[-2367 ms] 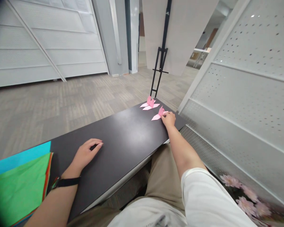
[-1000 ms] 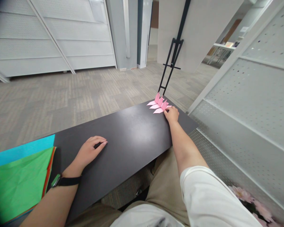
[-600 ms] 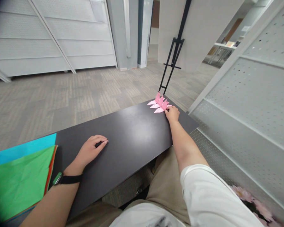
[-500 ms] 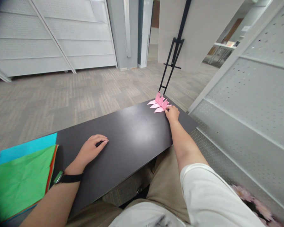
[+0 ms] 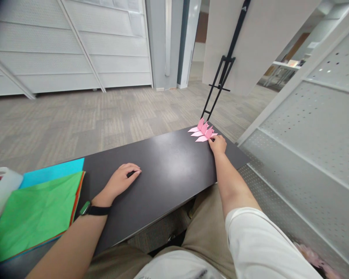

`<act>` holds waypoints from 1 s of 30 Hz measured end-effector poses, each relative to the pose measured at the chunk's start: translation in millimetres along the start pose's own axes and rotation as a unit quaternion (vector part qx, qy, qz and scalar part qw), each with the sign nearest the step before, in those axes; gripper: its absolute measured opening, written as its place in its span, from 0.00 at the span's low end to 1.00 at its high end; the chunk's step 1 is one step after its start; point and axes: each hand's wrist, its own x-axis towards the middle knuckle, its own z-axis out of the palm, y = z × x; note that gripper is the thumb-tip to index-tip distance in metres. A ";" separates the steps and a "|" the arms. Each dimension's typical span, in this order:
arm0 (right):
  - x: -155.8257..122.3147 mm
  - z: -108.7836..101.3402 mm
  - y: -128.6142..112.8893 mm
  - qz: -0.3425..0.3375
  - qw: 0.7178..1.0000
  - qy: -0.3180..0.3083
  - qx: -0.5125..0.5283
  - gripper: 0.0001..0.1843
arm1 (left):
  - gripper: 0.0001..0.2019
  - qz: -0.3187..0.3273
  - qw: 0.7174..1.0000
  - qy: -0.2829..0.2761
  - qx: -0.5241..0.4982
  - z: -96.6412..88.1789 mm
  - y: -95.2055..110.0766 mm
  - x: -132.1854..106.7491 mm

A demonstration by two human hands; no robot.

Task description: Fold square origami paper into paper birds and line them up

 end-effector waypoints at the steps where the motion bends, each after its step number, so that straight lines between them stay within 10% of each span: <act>1: 0.0 0.3 0.3 0.000 1.000 0.001 -0.001 0.16 | 0.15 0.000 1.000 0.001 0.000 0.2 0.1 -0.1; 23: -32.4 -12.6 -1.4 0.060 0.991 0.030 0.117 0.21 | 0.12 0.015 1.000 0.016 -0.001 4.2 -2.0 -1.6; 30: -105.0 1.2 -69.4 -0.049 0.981 -0.045 0.185 0.16 | 0.09 0.025 0.999 0.027 0.005 5.3 1.7 -3.3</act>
